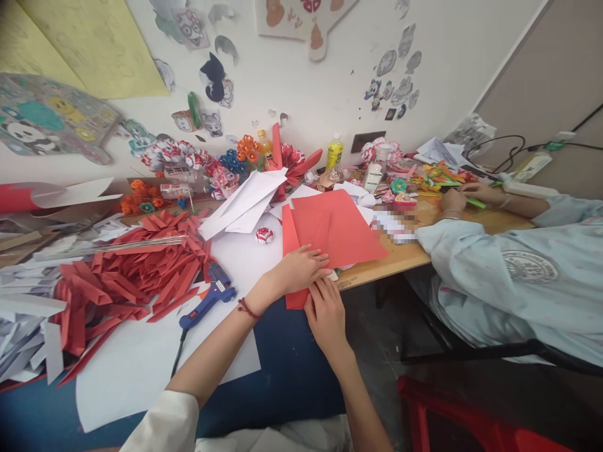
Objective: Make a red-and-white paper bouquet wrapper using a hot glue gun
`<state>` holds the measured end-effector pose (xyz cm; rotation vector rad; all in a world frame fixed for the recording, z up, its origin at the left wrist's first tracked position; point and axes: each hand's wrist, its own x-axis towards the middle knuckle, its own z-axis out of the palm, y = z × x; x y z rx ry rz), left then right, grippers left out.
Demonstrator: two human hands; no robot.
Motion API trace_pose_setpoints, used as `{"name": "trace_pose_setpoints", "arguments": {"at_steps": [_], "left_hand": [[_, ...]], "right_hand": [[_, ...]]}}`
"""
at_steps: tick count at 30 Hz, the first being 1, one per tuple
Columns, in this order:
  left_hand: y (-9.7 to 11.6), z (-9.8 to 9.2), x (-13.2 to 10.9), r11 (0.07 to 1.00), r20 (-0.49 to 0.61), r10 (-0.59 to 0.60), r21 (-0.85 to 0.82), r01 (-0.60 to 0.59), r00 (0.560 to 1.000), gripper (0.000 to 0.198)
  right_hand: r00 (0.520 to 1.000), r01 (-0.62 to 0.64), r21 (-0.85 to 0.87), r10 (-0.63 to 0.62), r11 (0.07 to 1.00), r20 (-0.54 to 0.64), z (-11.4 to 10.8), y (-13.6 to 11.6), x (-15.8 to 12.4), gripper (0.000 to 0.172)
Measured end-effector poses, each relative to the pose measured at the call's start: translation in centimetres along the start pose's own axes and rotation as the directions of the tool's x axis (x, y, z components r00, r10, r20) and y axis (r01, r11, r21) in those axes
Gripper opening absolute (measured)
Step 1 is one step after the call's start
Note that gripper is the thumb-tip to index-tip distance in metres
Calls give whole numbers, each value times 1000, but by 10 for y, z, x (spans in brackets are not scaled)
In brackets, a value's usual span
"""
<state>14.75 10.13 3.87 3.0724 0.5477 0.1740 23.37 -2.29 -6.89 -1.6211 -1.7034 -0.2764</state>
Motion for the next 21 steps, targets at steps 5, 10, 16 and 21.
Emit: {"name": "trace_pose_setpoints", "arguments": {"at_steps": [5, 10, 16, 21], "left_hand": [[-17, 3, 9, 999, 9, 45, -30, -44, 999, 33], [-25, 12, 10, 997, -9, 15, -70, -16, 1000, 40], [-25, 21, 5, 994, -22, -11, -105, 9, 1000, 49], [-26, 26, 4, 992, -29, -18, -124, 14, 999, 49]], "right_hand": [[1000, 18, 30, -18, 999, 7, -2, -1, 1, 46], [998, -14, 48, 11, 999, 56, -5, -7, 3, 54], [994, -82, -49, 85, 995, 65, -7, -11, 6, 65], [994, -54, -116, 65, 992, 89, -10, -10, 5, 67]]}}
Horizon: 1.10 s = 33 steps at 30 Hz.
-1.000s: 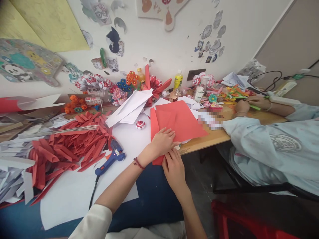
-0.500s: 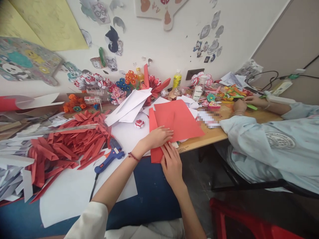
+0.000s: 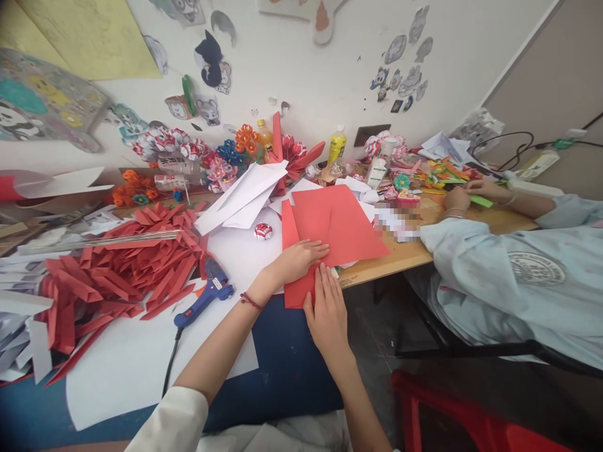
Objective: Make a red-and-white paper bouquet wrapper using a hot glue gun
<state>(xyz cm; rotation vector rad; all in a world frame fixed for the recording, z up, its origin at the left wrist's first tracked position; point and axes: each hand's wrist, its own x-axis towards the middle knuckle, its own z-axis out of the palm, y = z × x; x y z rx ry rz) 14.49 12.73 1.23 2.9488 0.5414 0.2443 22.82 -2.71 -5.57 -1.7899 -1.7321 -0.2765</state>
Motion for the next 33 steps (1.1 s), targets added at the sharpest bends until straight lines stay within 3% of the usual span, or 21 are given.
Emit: {"name": "trace_pose_setpoints", "arguments": {"at_steps": [13, 19, 24, 27, 29, 30, 31, 33], "left_hand": [[-1, 4, -1, 1000, -27, -2, -5, 2, 1000, 49], [0, 4, -2, 1000, -33, 0, -8, 0, 999, 48], [0, 1, -2, 1000, -40, -10, -6, 10, 999, 45], [8, -10, -8, 1000, -65, -7, 8, 8, 998, 43], [19, -19, -19, 993, -127, -108, 25, 112, 986, 41], [25, -24, -27, 966, -186, -248, 25, 257, 951, 38], [32, -27, -35, 880, -238, -459, 12, 475, 856, 33], [45, -29, -54, 721, -265, -667, 6, 693, 697, 33]], "right_hand": [[998, -41, -35, 42, 999, 36, -4, -13, -51, 69], [996, -73, 21, 72, 997, 55, -1, -18, -78, 63], [990, -141, 130, 143, 981, -8, -20, -13, -82, 46], [914, -316, 240, 363, 918, -183, -37, -4, -58, 34], [842, -451, 307, 513, 838, -164, -45, 3, -36, 36], [815, -513, 338, 571, 789, -95, -48, 6, -25, 39], [791, -569, 365, 611, 737, -2, -49, 8, -15, 42], [748, -649, 400, 640, 647, 177, -49, 10, 2, 49]]}}
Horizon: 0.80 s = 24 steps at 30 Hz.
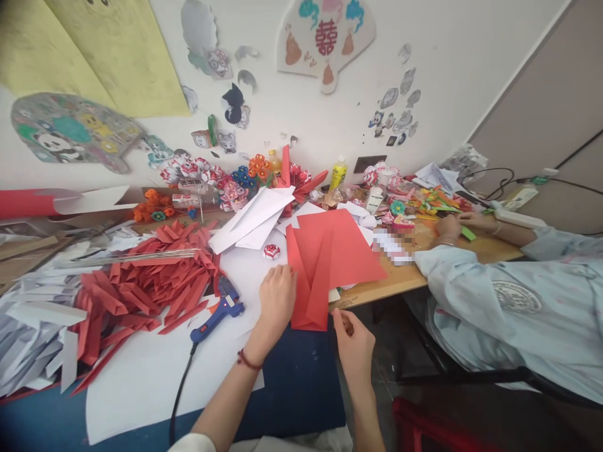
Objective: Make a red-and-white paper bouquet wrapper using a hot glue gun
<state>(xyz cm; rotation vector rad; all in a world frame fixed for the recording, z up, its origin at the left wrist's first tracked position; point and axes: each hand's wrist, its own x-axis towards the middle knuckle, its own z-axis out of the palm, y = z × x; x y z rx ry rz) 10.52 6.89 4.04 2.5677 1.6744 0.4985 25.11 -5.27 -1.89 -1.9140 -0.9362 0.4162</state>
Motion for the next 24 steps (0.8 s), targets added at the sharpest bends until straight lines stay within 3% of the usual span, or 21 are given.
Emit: {"name": "trace_pose_setpoints", "arguments": {"at_steps": [2, 5, 12, 17, 20, 22, 24], "left_hand": [[-5, -2, -19, 992, 19, -121, 27, 120, 993, 34], [-9, -2, -35, 987, 77, -160, 19, 159, 984, 35], [-5, -7, -36, 979, 249, -185, -38, 200, 951, 27], [-6, -2, -43, 959, 235, -135, -212, 186, 963, 21], [-7, -1, -46, 866, 190, -158, -446, 228, 969, 16], [-9, -4, -45, 730, 158, -184, -639, 242, 970, 24], [-12, -11, -42, 545, 143, -130, -816, 191, 981, 33]], "right_hand": [[987, -73, 18, 69, 997, 142, 3, -7, 10, 54], [950, -140, -19, 140, 990, 279, 8, -13, 20, 58], [990, -80, -19, 82, 997, 118, 12, -23, 23, 51], [996, -48, 156, 35, 987, 80, 7, -30, 11, 50], [999, -29, 294, 20, 955, 35, 4, -37, 6, 48], [1000, -17, 384, 24, 923, -14, 3, -43, 4, 46], [998, 12, 438, 16, 899, -59, 2, -49, 4, 44]]}}
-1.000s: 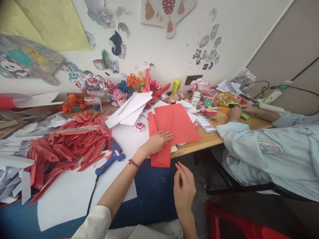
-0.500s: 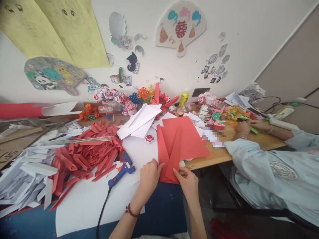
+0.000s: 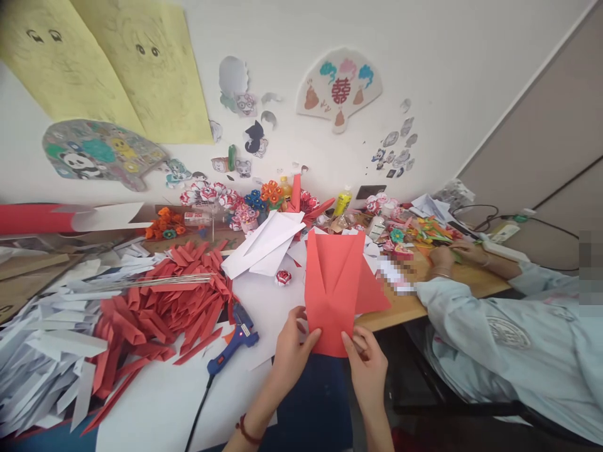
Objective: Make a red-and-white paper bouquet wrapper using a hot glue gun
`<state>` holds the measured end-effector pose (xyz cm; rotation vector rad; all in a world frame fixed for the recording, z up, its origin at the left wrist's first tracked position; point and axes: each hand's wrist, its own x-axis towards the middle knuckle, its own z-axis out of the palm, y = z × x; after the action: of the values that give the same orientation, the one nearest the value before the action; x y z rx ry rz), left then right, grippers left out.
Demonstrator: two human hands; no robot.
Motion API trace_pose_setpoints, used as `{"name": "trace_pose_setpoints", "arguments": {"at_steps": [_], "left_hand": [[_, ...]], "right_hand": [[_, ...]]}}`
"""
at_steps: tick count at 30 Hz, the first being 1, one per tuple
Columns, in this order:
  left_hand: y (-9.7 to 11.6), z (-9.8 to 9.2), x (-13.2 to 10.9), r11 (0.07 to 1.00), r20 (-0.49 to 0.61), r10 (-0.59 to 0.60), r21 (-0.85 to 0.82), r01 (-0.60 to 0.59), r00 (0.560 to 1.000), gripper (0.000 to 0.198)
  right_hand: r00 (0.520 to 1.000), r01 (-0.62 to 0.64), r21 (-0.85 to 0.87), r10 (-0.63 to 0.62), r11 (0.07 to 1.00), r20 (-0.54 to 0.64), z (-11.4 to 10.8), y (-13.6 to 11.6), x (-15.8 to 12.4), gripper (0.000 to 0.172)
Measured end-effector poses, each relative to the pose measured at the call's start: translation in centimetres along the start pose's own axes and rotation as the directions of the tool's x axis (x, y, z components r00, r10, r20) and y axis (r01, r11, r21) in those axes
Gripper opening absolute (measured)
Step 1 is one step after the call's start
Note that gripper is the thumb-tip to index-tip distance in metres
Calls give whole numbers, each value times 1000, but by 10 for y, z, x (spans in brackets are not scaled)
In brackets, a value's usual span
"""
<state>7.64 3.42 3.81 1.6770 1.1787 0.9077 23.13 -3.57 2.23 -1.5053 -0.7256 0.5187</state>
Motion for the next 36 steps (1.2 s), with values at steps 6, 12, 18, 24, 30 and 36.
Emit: {"name": "trace_pose_setpoints", "arguments": {"at_steps": [6, 12, 18, 24, 30, 36], "left_hand": [[7, -8, 1, 920, 29, 88, -386, -70, 996, 31], [-6, -9, 1, 995, -57, -13, -102, 7, 998, 17], [0, -20, 0, 991, -8, 123, -53, -124, 992, 14], [-4, -28, 1, 977, -110, 71, 210, -47, 991, 10], [-31, -84, -39, 719, -329, 361, 694, -36, 873, 23], [-61, -117, -71, 445, -299, 280, 882, 153, 912, 34]], "right_hand": [[986, -26, 86, 11, 996, 164, 14, -10, 3, 41], [849, -207, -58, 209, 977, 484, 31, 4, 10, 48], [813, -106, -34, 107, 994, 572, 31, 14, 24, 43], [820, -112, -72, 133, 991, 556, 47, 14, 39, 46], [782, -171, -100, 197, 980, 591, 64, 4, 49, 52], [780, -138, -71, 152, 988, 607, 86, 5, 43, 45]]}}
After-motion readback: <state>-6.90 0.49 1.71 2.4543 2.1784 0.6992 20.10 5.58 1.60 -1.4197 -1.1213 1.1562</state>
